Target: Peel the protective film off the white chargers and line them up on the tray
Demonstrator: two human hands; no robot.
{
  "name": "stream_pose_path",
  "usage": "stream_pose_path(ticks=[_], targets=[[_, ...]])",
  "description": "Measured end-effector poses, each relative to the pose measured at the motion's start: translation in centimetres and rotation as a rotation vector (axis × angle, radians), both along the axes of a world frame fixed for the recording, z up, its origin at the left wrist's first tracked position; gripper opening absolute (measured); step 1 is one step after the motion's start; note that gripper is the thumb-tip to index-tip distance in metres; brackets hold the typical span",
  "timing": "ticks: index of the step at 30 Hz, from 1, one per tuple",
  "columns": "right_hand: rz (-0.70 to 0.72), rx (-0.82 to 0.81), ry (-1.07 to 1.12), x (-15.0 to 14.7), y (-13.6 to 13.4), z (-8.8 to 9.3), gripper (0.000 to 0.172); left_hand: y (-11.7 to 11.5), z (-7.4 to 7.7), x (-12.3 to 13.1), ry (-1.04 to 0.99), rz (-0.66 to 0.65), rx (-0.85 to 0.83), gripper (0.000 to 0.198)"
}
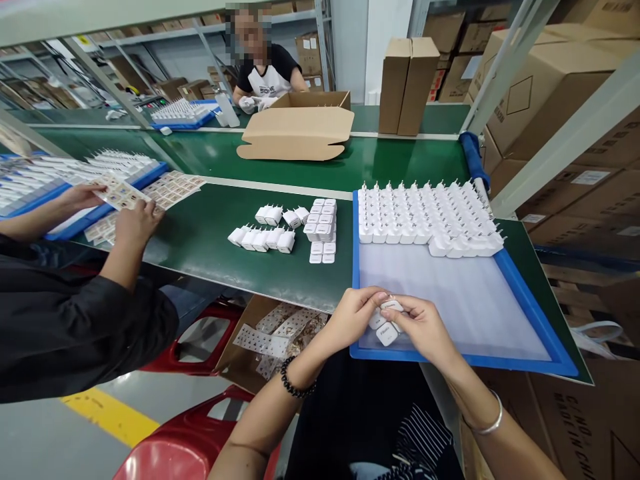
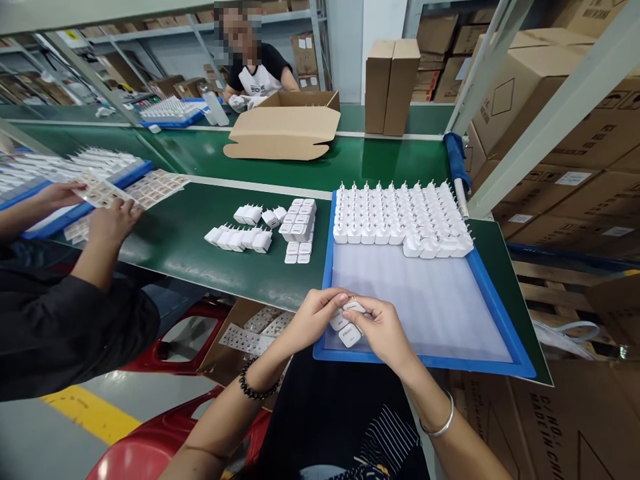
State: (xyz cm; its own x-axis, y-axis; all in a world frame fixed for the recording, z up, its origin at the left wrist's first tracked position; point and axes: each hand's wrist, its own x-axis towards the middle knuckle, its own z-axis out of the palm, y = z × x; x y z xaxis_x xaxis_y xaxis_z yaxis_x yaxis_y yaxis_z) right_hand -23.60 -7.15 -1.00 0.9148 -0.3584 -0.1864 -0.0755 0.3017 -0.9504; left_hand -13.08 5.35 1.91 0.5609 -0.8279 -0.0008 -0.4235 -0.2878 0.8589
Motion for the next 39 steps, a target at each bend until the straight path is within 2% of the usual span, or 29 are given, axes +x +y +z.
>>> stream_pose_path(ticks=[4, 6, 8, 10, 11, 13, 14, 18, 21, 24, 26, 29, 32, 36, 39], targets=[[0.034, 0.026, 0.028, -0.8, -0.4, -0.1, 0.033, -0.2, -0.2, 1.7, -0.135, 0.165, 0.047, 0.051], [0.017, 0.030, 0.046, -1.5, -0.6, -0.2, 0.035, -0.4, 0.0, 3.2, -0.212, 0.264, 0.067, 0.048], [-0.042, 0.023, 0.063, -2.1, -1.0, -0.3, 0.037, -0.6, 0.1, 4.5, -0.289, 0.299, 0.100, 0.041], [-0.128, 0.001, 0.075, -2.5, -1.5, -0.6, 0.038, -0.9, 0.1, 5.0, -0.340, 0.224, 0.131, 0.026], [-0.173, -0.016, 0.078, -2.6, -1.7, -0.8, 0.039, -1.1, -0.1, 4.9, -0.356, 0.140, 0.142, 0.021], [-0.260, -0.060, 0.083, -2.6, -2.0, -1.1, 0.038, -1.4, -0.5, 4.1, -0.408, -0.044, 0.130, 0.025], [-0.304, -0.087, 0.085, -2.5, -2.1, -1.3, 0.038, -1.5, -0.8, 3.6, -0.448, -0.093, 0.099, 0.028], [-0.433, -0.203, 0.078, -2.4, -1.7, -1.6, 0.032, -1.4, -1.6, 1.2, -0.529, -0.124, -0.090, 0.044], [-0.373, -0.252, 0.055, -2.3, -1.3, -1.4, 0.026, -1.3, -1.6, 0.3, -0.333, -0.231, -0.123, 0.047], [-0.278, -0.252, 0.044, -2.3, -1.4, -1.1, 0.023, -1.3, -1.2, 0.3, -0.079, -0.207, -0.115, 0.039], [-0.248, -0.243, 0.041, -2.2, -1.7, -1.1, 0.023, -1.2, -1.2, 0.7, -0.056, -0.173, -0.109, 0.035], [-0.238, -0.227, 0.043, -2.0, -2.0, -1.2, 0.027, -1.3, -1.7, 1.1, -0.421, -0.169, -0.095, 0.030], [-0.223, -0.212, 0.048, -1.9, -2.1, -1.1, 0.029, -1.4, -2.8, 1.1, -0.760, -0.150, -0.091, 0.037], [-0.220, -0.207, 0.078, -2.5, -3.1, -0.8, 0.031, -1.2, -3.1, 1.8, -0.902, -0.091, -0.097, 0.037], [-0.326, -0.226, 0.118, -3.6, -4.9, -0.9, 0.036, -0.6, -2.2, 3.6, -1.027, -0.025, -0.073, 0.035]])
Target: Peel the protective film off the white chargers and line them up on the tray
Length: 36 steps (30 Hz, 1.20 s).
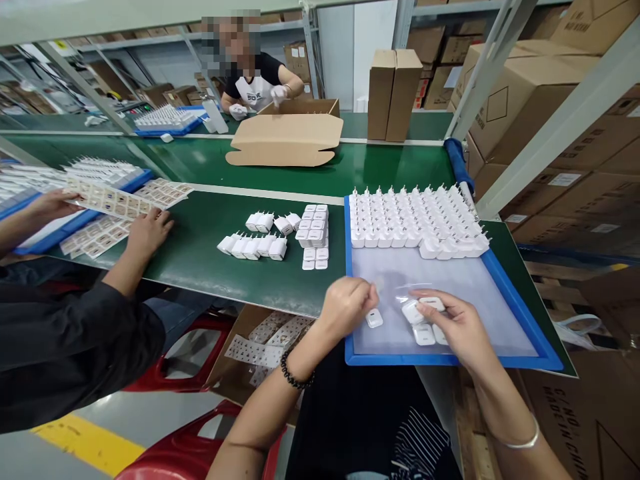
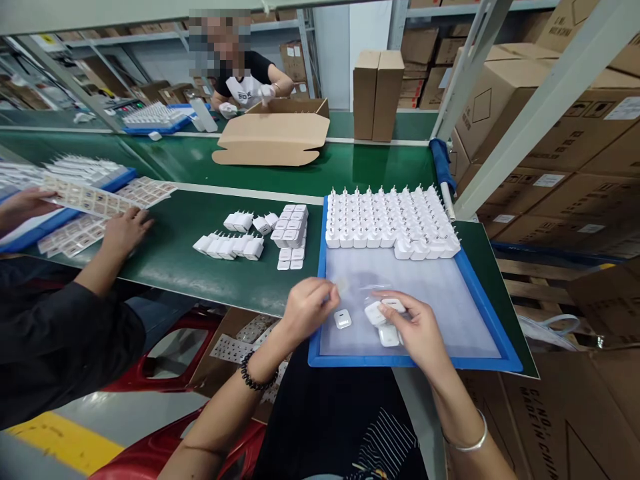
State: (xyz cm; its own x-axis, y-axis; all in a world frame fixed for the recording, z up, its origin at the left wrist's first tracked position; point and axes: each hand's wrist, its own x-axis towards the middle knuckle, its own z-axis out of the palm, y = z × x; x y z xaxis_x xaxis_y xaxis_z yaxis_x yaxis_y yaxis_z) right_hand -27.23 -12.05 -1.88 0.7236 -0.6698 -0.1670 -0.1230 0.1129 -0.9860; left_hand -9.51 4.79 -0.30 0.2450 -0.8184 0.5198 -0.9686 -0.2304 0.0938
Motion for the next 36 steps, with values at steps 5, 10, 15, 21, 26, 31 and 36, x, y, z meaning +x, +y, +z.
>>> stream_pose_path(ticks=[5, 10, 15, 21, 26, 31, 36], targets=[[-0.263, -0.054, 0.031, -1.7, -1.8, -0.7, 0.044, 0.5, 0.9, 2.1, -0.169, -0.067, 0.128, 0.029], [-0.211, -0.047, 0.020, -1.4, 0.5, -0.4, 0.038, 0.3, 1.0, 1.1, -0.220, -0.257, 0.309, 0.028], [-0.208, -0.023, -0.037, 0.1, 2.2, 0.3, 0.035, 0.5, 2.4, -1.0, -0.050, -0.226, 0.255, 0.030], [-0.151, 0.064, -0.159, 2.2, 4.4, 0.9, 0.041, -0.3, 2.2, -4.7, 0.228, -0.185, -0.033, 0.036], [-0.092, 0.166, -0.197, 2.5, 4.8, 1.5, 0.042, -0.9, 2.0, -5.4, 0.668, -0.163, -0.081, 0.031], [-0.087, 0.193, -0.201, 2.2, 4.2, 1.5, 0.041, -1.4, 2.9, -5.0, 0.908, -0.041, -0.037, 0.029], [-0.085, 0.195, -0.173, 1.2, 3.0, 0.8, 0.040, -1.6, 3.1, -4.4, 0.848, 0.046, -0.106, 0.035]])
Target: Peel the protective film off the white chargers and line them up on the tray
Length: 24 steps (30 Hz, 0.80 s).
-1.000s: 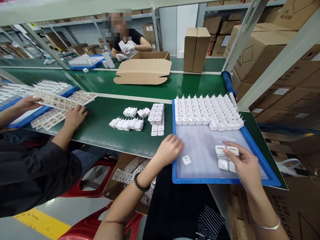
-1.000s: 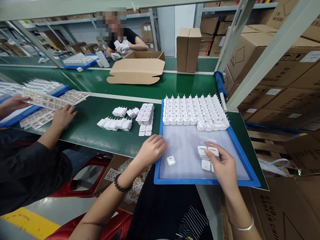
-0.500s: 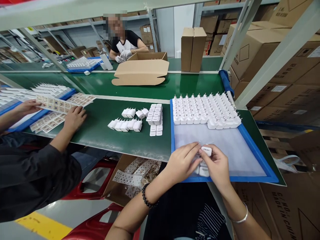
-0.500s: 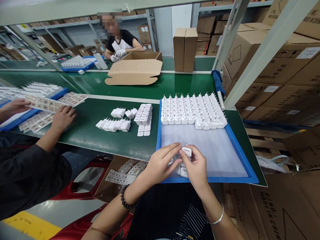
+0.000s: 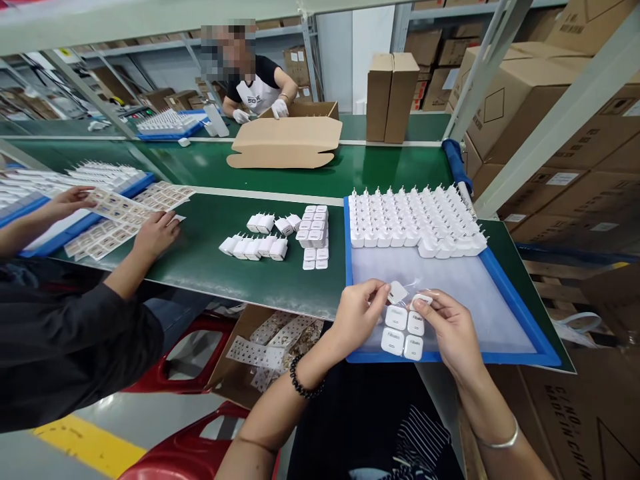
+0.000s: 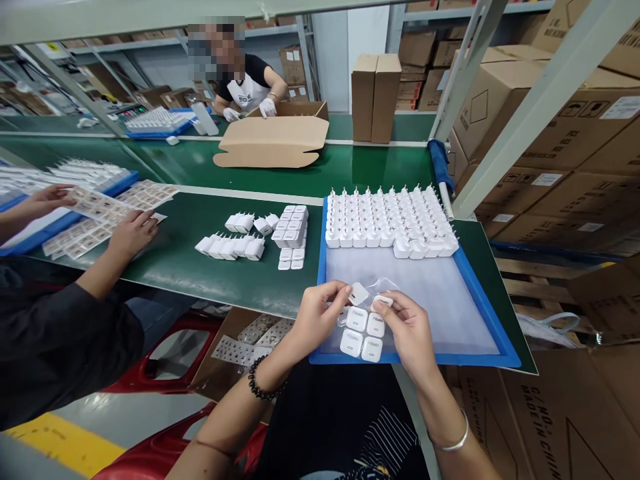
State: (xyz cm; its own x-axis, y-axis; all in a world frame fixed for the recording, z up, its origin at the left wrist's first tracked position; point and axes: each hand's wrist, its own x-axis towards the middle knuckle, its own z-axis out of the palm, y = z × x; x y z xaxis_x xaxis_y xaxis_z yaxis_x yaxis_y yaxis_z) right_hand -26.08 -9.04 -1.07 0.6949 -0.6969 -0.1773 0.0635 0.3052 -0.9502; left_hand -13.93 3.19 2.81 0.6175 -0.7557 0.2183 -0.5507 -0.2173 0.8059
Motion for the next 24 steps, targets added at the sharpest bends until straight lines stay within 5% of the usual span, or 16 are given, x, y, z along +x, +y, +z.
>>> stream_pose_path(ticks=[12, 15, 21, 24], targets=[[-0.155, -0.108, 0.108, -1.3, -4.2, -2.8, 0.047, 1.4, -1.4, 2.3, -0.175, 0.206, -0.045, 0.030], [-0.108, -0.096, 0.119, -1.5, -4.3, -3.2, 0.052, 1.9, -1.4, 2.2, -0.226, 0.096, 0.018, 0.016], [0.029, -0.129, 0.099, 0.1, -1.2, -2.7, 0.039, 0.2, -2.2, -0.8, -0.526, -0.232, -0.078, 0.028], [0.097, -0.138, 0.074, 0.8, -0.2, -1.8, 0.034, -0.7, -2.4, -1.0, -0.550, -0.250, -0.043, 0.030]])
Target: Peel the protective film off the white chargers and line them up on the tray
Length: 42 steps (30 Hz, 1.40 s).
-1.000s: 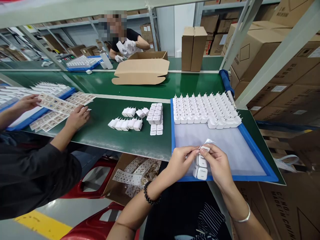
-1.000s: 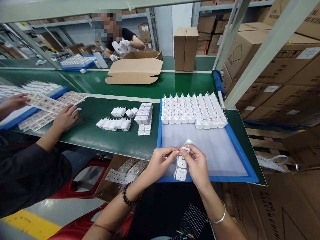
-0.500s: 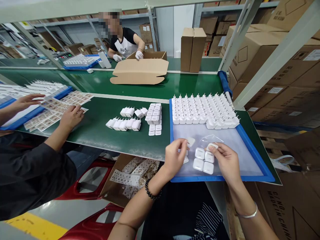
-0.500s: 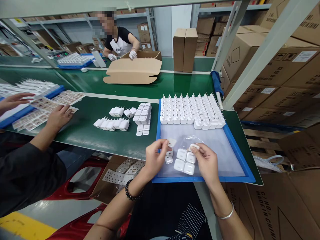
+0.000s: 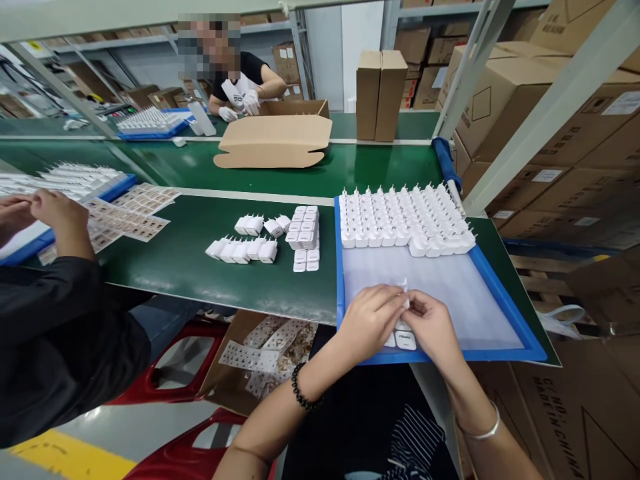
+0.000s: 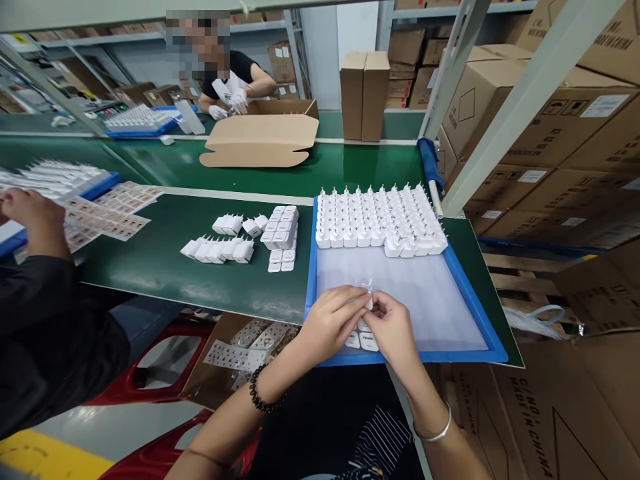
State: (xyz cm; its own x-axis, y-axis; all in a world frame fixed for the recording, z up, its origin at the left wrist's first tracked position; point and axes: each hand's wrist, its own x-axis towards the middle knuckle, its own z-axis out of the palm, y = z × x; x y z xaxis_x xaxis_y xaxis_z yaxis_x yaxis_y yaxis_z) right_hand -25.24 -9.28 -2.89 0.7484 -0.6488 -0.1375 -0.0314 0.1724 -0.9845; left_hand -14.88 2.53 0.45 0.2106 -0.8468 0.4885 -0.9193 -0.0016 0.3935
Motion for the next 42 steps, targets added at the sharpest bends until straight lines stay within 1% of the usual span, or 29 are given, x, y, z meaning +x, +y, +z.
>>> stream_pose_path(ticks=[3, 6, 8, 10, 13, 15, 17, 19, 21, 23, 25, 26, 28, 31, 33, 35, 37, 39, 40, 42], targets=[[0.067, 0.004, -0.029, 0.2, 0.3, 1.1, 0.032, -0.1, 0.3, 0.5, 0.083, 0.058, -0.017, 0.027], [0.076, -0.014, -0.046, -0.1, 0.4, 1.7, 0.022, 0.2, 0.9, 0.7, 0.129, 0.057, -0.030, 0.026], [0.057, -0.035, -0.044, -0.3, 0.6, 1.8, 0.014, 0.5, 1.1, 0.7, 0.095, 0.059, -0.035, 0.029], [0.034, -0.060, -0.035, -0.4, 0.7, 1.9, 0.010, 0.5, 1.1, 0.6, 0.029, 0.069, -0.044, 0.030], [0.014, -0.084, -0.027, -0.6, 0.9, 2.2, 0.013, 0.5, 1.0, 0.3, -0.066, 0.047, -0.048, 0.028], [0.027, -0.087, -0.031, -0.6, 0.9, 2.5, 0.015, 0.4, 0.9, 0.1, -0.085, 0.010, -0.073, 0.025], [0.053, -0.081, -0.033, -0.8, 0.9, 2.9, 0.012, 0.5, 1.0, 0.4, -0.077, 0.025, -0.112, 0.029], [0.075, -0.067, -0.024, -1.2, 0.5, 3.1, 0.011, 0.8, 1.4, 1.3, -0.076, 0.099, -0.141, 0.038], [0.075, -0.047, -0.007, -2.0, -0.4, 3.0, 0.012, 1.4, 1.9, 2.8, -0.091, 0.233, -0.161, 0.041], [0.039, -0.023, 0.014, -2.8, -1.5, 2.7, 0.015, 2.0, 2.5, 4.6, -0.097, 0.363, -0.183, 0.040], [-0.034, 0.007, 0.035, -3.4, -2.6, 2.3, 0.016, 2.3, 2.8, 5.8, -0.115, 0.428, -0.173, 0.037], [-0.076, 0.024, 0.041, -3.5, -3.1, 2.0, 0.018, 2.2, 2.8, 5.9, -0.130, 0.420, -0.155, 0.034], [-0.152, 0.064, 0.040, -3.4, -3.5, 1.5, 0.026, 1.9, 2.4, 5.2, -0.168, 0.348, -0.090, 0.025], [-0.210, 0.130, 0.016, -2.5, -3.3, 0.9, 0.036, 1.3, 1.3, 2.5, -0.157, 0.244, -0.007, 0.021], [-0.213, 0.174, -0.005, -1.8, -2.8, 0.7, 0.039, 0.9, 0.6, 0.6, -0.108, 0.202, -0.017, 0.021], [-0.201, 0.208, -0.028, -1.4, -2.3, 0.8, 0.039, 0.7, 0.0, -0.7, -0.091, 0.198, -0.050, 0.020], [-0.187, 0.228, -0.055, -1.2, -1.7, 0.9, 0.037, 0.5, -0.4, -1.1, -0.084, 0.230, -0.036, 0.024], [-0.181, 0.240, -0.082, -1.1, -1.1, 1.2, 0.034, 0.3, -0.4, -1.1, 0.012, 0.248, 0.041, 0.028], [-0.179, 0.245, -0.094, -1.1, -0.8, 1.3, 0.033, 0.3, -0.2, -1.0, 0.102, 0.228, 0.091, 0.029], [-0.170, 0.257, -0.112, -1.1, -0.3, 1.7, 0.031, 0.3, 0.2, -0.8, 0.321, 0.139, 0.174, 0.032]])
